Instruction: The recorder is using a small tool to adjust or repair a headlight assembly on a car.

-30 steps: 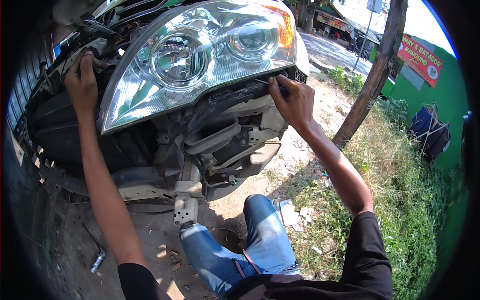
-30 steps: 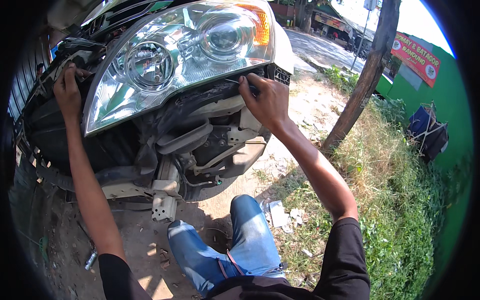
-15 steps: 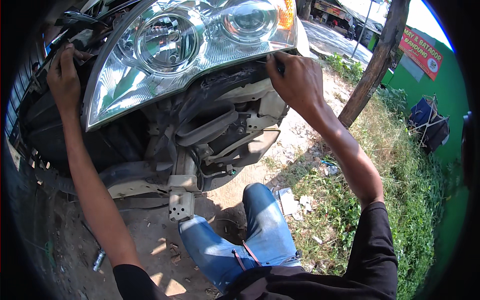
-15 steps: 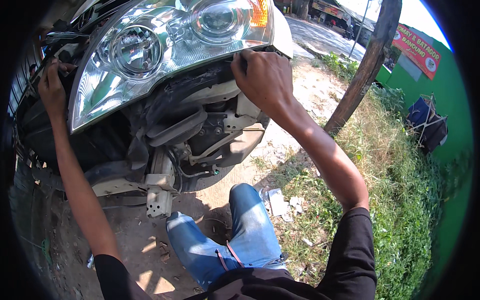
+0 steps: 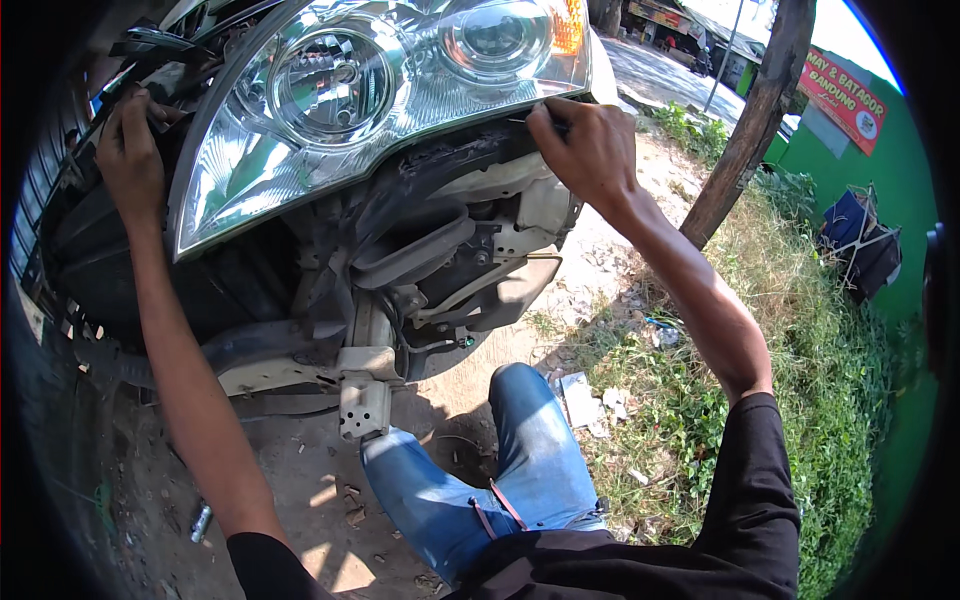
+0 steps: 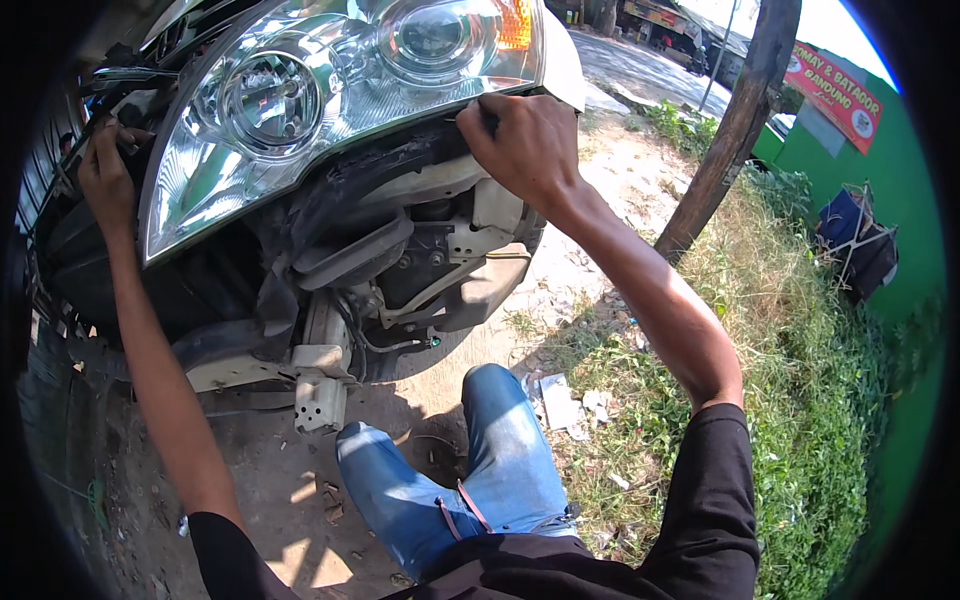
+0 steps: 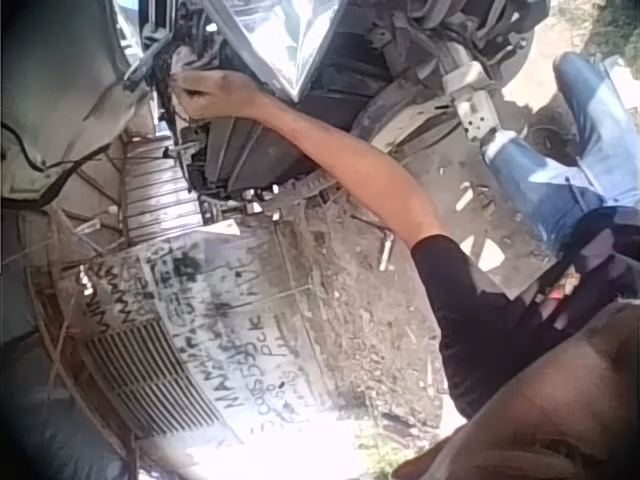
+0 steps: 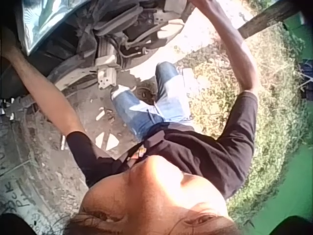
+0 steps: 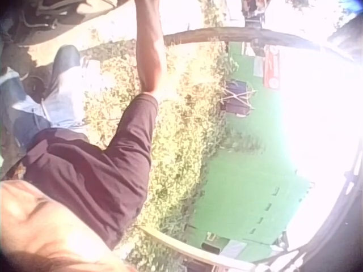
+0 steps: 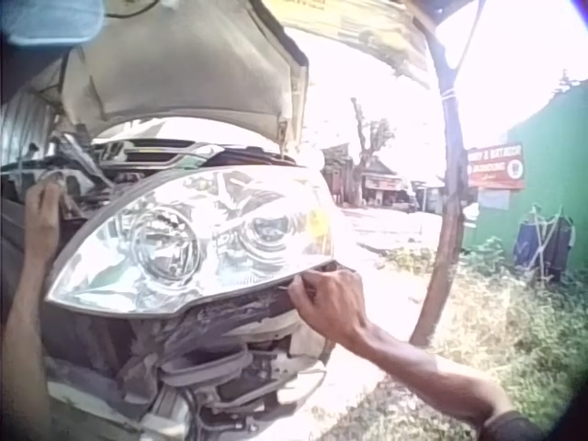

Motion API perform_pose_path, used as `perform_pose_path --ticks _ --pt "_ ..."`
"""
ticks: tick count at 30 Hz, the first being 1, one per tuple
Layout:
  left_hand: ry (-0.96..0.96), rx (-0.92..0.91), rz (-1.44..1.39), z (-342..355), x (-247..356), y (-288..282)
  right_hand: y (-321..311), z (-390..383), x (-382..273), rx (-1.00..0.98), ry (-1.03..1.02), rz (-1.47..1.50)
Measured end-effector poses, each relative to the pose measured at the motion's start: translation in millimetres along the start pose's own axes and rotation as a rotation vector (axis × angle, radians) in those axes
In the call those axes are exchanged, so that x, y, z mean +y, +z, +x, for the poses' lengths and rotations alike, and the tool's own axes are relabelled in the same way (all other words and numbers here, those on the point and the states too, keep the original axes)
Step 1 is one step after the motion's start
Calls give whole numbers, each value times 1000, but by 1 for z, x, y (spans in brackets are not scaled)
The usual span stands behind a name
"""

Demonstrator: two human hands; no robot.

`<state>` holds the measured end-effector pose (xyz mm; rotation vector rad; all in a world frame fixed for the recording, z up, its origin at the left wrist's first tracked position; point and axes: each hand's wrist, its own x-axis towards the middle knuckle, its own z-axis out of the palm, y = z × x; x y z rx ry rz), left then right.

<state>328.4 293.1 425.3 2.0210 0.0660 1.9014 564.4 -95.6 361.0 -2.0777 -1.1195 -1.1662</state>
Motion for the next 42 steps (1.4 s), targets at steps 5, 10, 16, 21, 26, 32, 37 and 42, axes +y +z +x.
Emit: perform_pose_path --ticks 5,10,16,21,26,32,37,42 --pt "-16 8 -9 0 -2 -3 9 1 13 -30 3 96" --pt "19 -17 27 4 -6 0 8 7 27 -25 -53 152" --pt "-18 -32 -23 1 -3 -4 -2 5 6 -61 -62 -76" --pt "46 -37 -7 2 -2 -3 -12 1 -10 -43 -180 -216" --pt "-43 -15 -55 1 -1 0 -13 10 -7 -153 -114 -234" --pt "21 20 -58 -4 13 10 -9 12 13 -179 -96 -122" --pt "-22 4 -3 0 6 0 1 17 23 -73 -223 -38" --pt "29 40 -53 -5 7 5 8 17 38 -25 -290 30"
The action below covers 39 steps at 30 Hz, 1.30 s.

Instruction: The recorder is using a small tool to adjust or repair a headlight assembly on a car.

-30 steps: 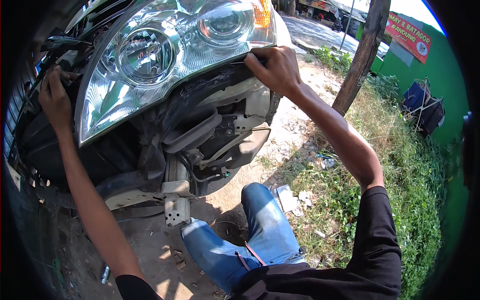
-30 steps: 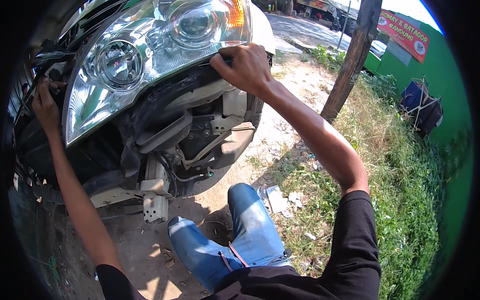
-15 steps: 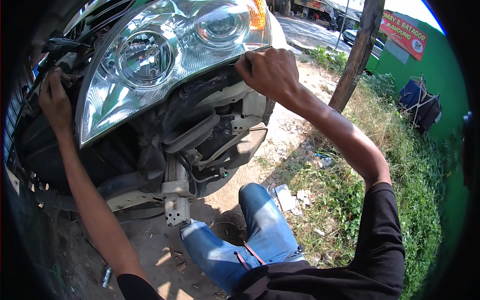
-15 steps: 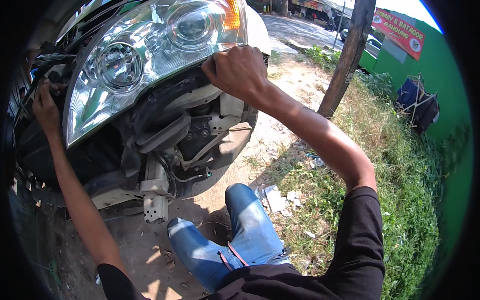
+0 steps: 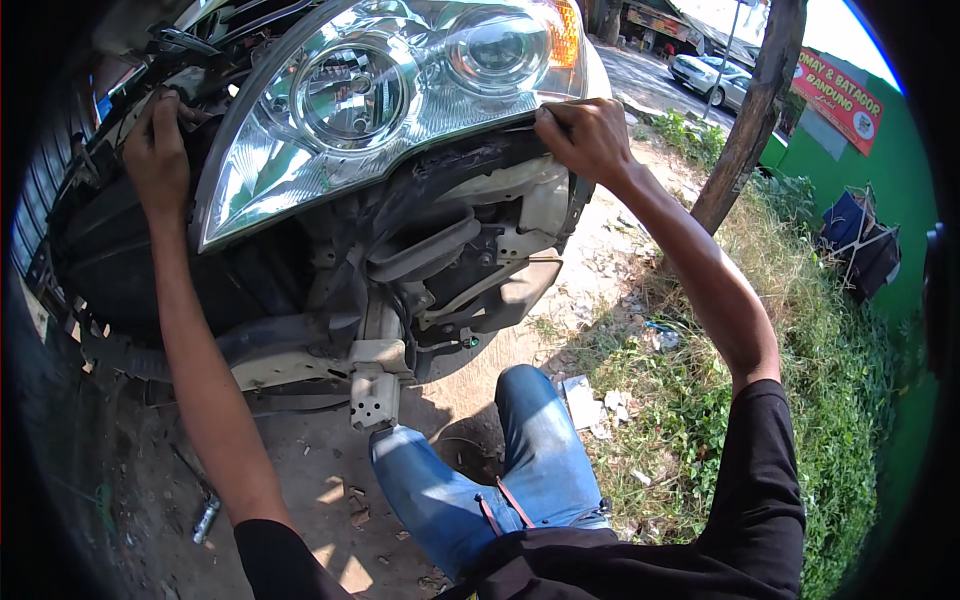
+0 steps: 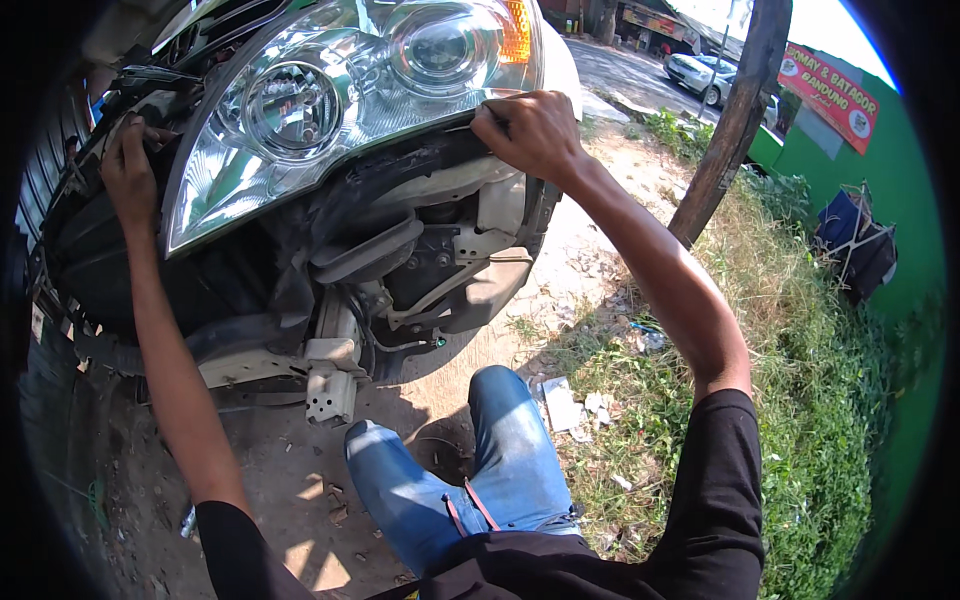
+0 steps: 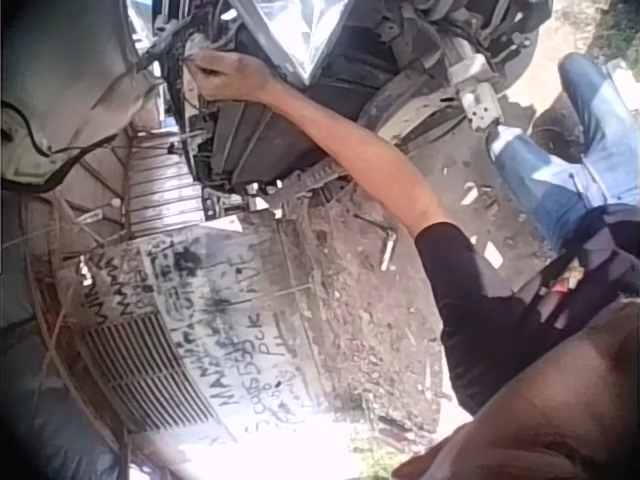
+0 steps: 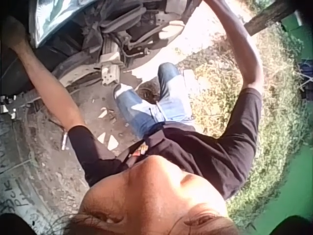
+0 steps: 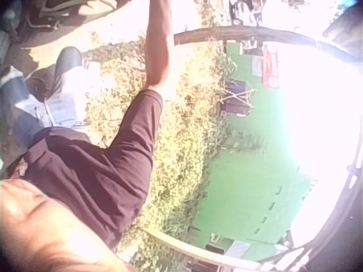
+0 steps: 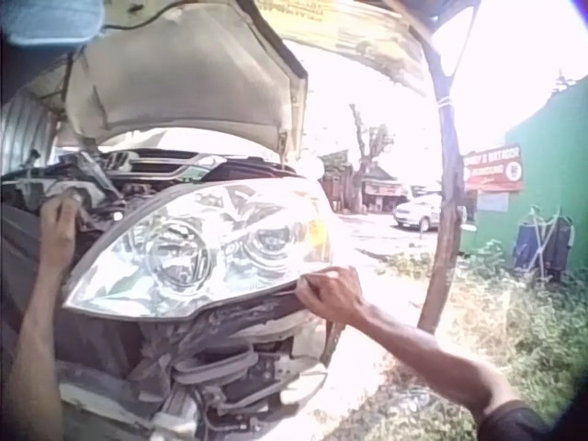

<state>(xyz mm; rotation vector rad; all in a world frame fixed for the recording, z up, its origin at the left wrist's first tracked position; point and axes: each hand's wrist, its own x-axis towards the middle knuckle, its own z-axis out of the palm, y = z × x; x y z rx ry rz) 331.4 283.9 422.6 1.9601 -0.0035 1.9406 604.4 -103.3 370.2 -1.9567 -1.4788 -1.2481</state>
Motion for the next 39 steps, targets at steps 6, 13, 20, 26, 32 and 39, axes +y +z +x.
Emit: perform_pose_path --ticks 6,13,20,26,32,39 --pt "9 -21 -11 1 7 -1 4 1 7 64 -59 82" --pt "35 -18 -11 0 9 3 8 1 15 99 -43 172" --pt "29 -29 -79 -2 11 3 8 2 19 40 4 276" --pt "22 -79 -31 -1 12 -2 -3 -24 -29 142 17 516" --pt "14 -8 -84 -5 11 3 -37 -21 -49 -52 307 -73" --pt "-80 -75 -49 -5 7 -1 -27 1 -60 -194 392 -328"
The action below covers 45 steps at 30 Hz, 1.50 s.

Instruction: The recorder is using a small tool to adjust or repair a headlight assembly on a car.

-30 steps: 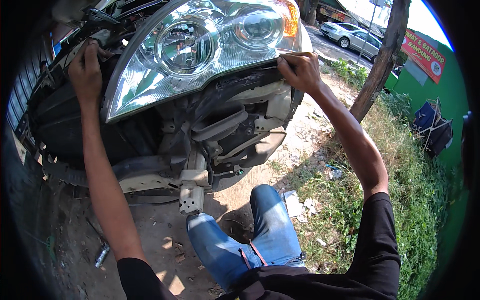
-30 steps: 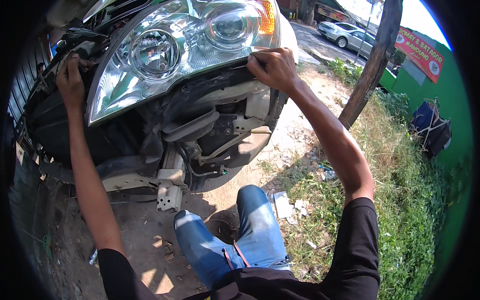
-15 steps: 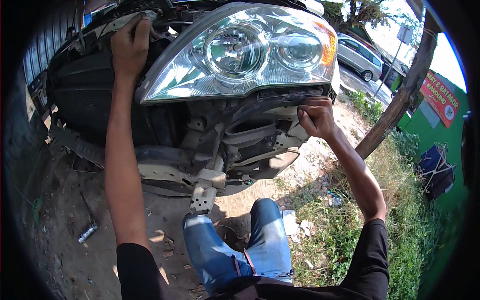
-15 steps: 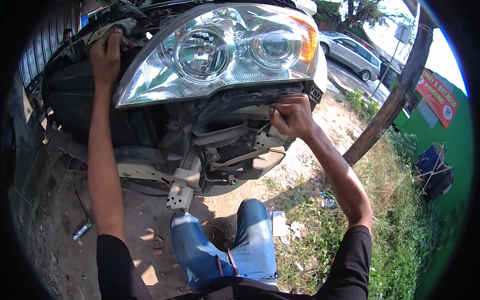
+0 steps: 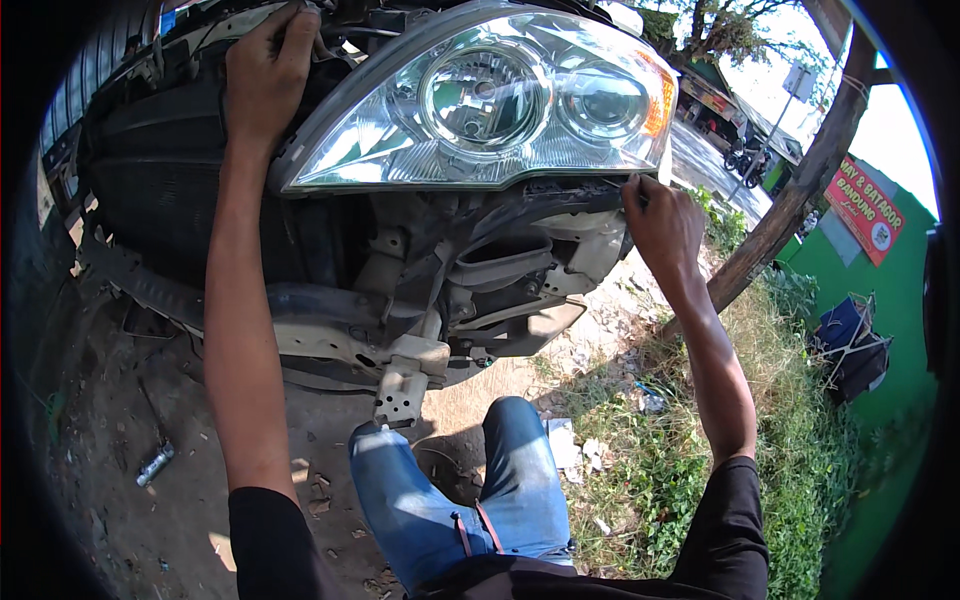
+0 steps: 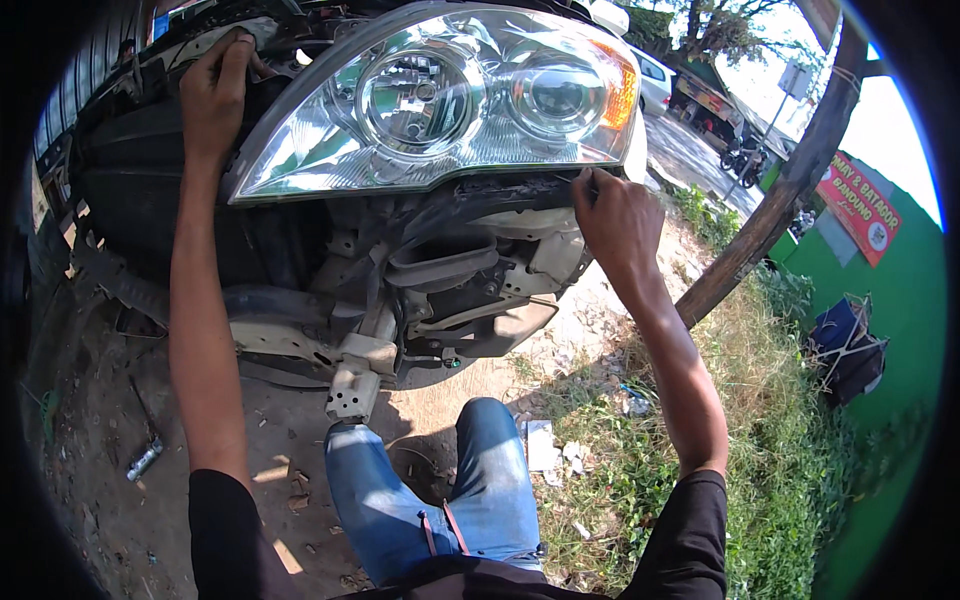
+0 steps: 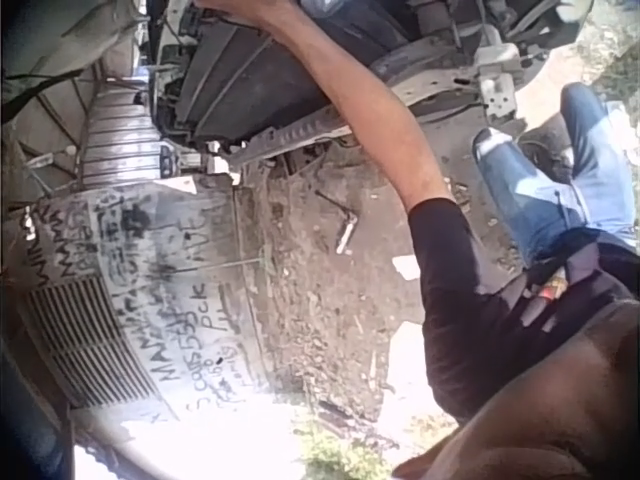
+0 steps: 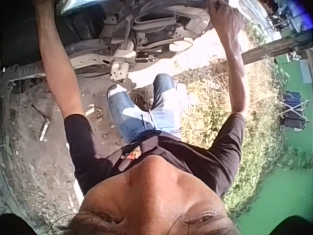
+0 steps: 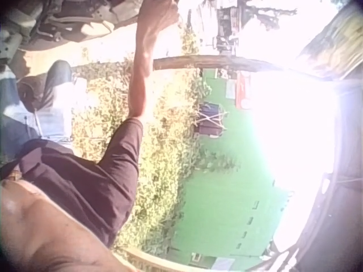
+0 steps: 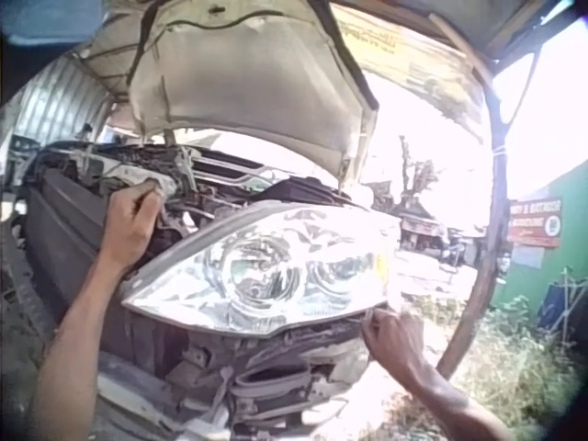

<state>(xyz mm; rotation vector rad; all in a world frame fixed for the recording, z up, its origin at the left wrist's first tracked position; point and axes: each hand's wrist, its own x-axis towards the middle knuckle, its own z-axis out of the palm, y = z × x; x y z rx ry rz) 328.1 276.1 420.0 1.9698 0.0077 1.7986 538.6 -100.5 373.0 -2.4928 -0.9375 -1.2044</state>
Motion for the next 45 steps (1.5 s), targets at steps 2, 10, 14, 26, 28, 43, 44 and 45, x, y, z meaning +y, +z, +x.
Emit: perform_pose_path --ticks 2,10,14,26,28,43,44,45 --pt "24 0 -11 0 -2 0 2 0 -7 10 -7 23" --pt "70 75 -5 -1 -3 5 19 -6 -18 98 23 91" --pt "68 74 20 1 -4 6 21 0 -8 85 29 82" --pt "69 54 -16 0 -2 2 35 6 16 140 -131 328" --pt "61 46 -20 1 -2 2 38 6 19 139 -128 360" --pt "21 59 25 -5 15 5 -25 -39 -11 -53 -11 562" --pt "20 58 24 -5 16 4 -25 -40 -11 -85 36 553" --pt "19 50 39 -4 17 2 -20 -42 -10 -86 36 554"
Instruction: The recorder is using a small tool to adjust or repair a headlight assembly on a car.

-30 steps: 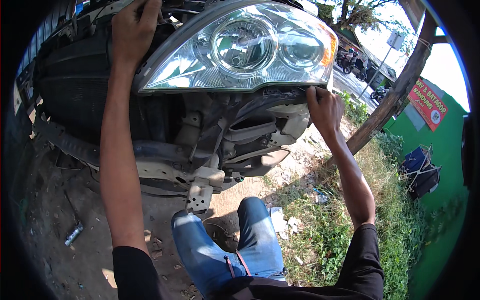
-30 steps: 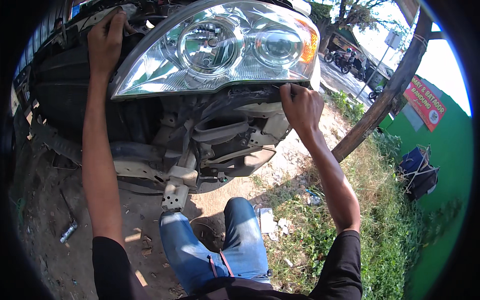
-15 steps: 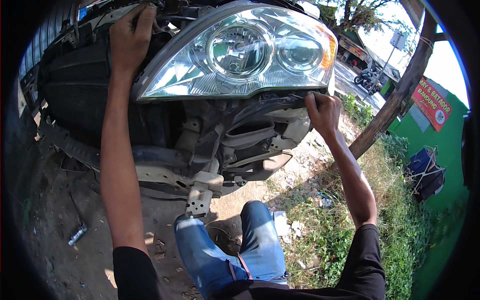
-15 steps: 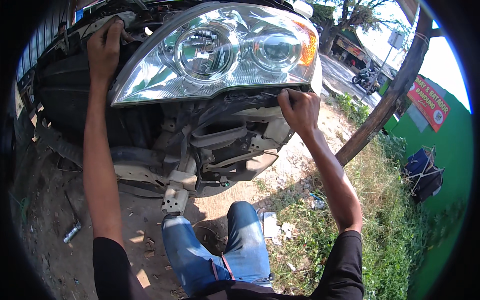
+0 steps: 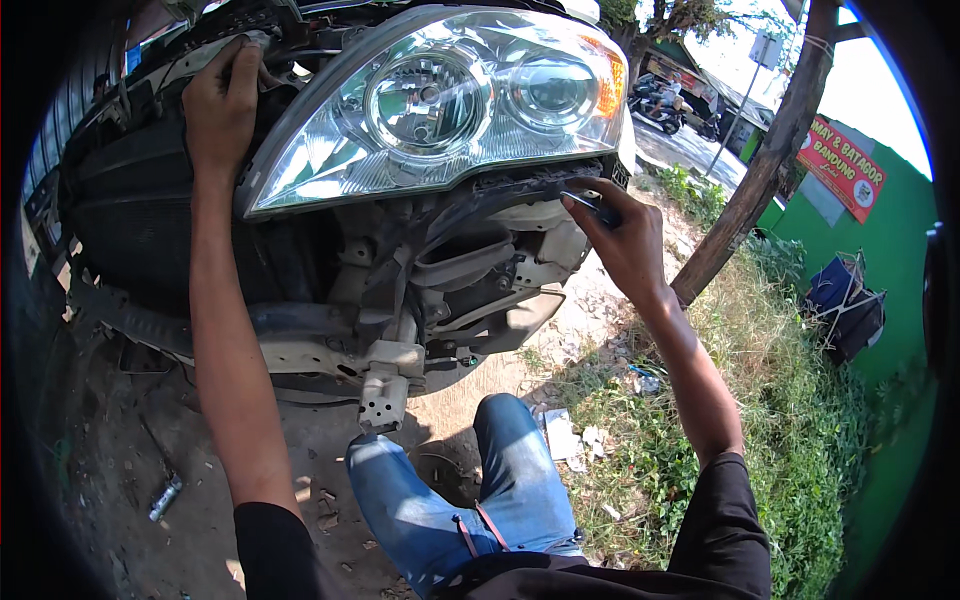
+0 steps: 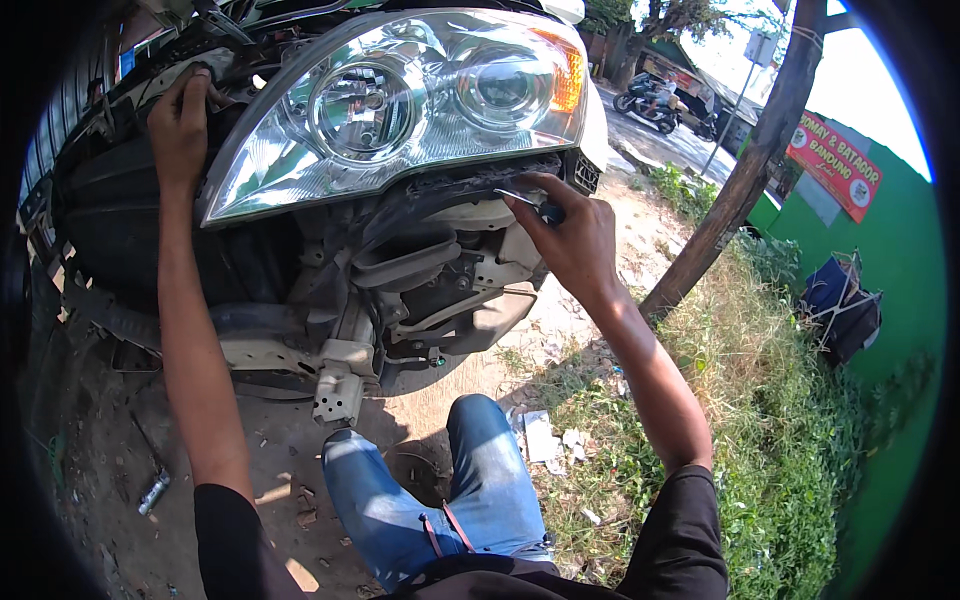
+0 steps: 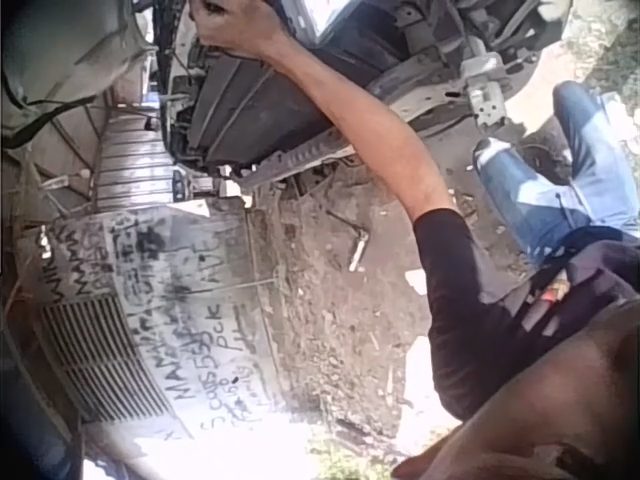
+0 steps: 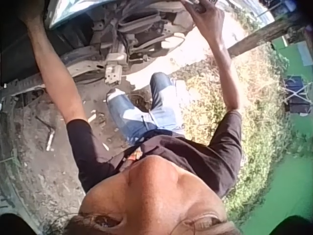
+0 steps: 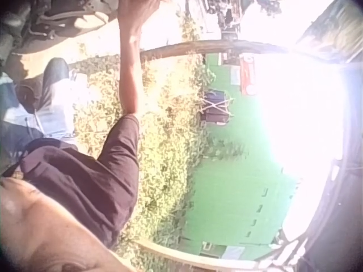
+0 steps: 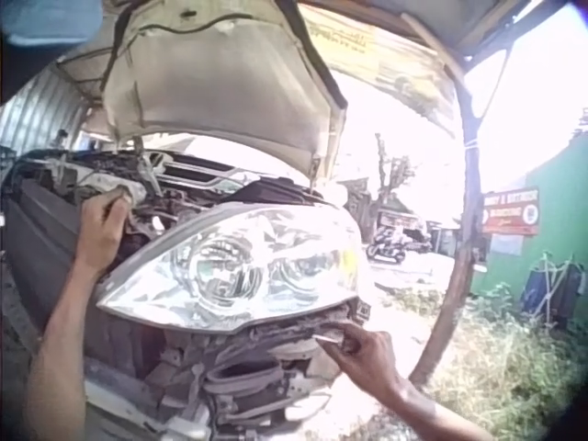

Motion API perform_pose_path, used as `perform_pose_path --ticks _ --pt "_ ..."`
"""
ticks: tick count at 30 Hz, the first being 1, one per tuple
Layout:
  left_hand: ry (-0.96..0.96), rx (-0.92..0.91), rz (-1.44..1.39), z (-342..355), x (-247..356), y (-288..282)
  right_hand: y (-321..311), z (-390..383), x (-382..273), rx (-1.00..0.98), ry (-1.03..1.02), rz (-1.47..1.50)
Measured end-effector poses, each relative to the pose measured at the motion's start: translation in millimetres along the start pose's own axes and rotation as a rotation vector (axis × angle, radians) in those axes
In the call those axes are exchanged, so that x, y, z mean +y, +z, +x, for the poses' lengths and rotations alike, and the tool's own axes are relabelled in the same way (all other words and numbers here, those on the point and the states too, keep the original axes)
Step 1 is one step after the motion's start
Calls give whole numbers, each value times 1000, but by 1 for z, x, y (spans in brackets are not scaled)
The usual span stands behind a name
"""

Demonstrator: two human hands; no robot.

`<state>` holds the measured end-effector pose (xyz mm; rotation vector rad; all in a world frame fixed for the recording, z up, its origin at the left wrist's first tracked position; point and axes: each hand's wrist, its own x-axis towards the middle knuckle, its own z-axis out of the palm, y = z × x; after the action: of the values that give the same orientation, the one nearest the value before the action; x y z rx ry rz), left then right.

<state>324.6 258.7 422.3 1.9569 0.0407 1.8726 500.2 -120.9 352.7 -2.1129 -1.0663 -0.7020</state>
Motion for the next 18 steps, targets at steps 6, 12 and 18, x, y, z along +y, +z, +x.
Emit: perform_pose_path --ticks 6,12,18 --pt "23 -1 -11 0 -7 3 32 -6 -9 98 7 -129" --pt "10 -11 -1 1 -2 0 47 4 -15 204 -60 270" --pt "42 15 -6 -1 -1 2 48 4 -20 303 99 284"
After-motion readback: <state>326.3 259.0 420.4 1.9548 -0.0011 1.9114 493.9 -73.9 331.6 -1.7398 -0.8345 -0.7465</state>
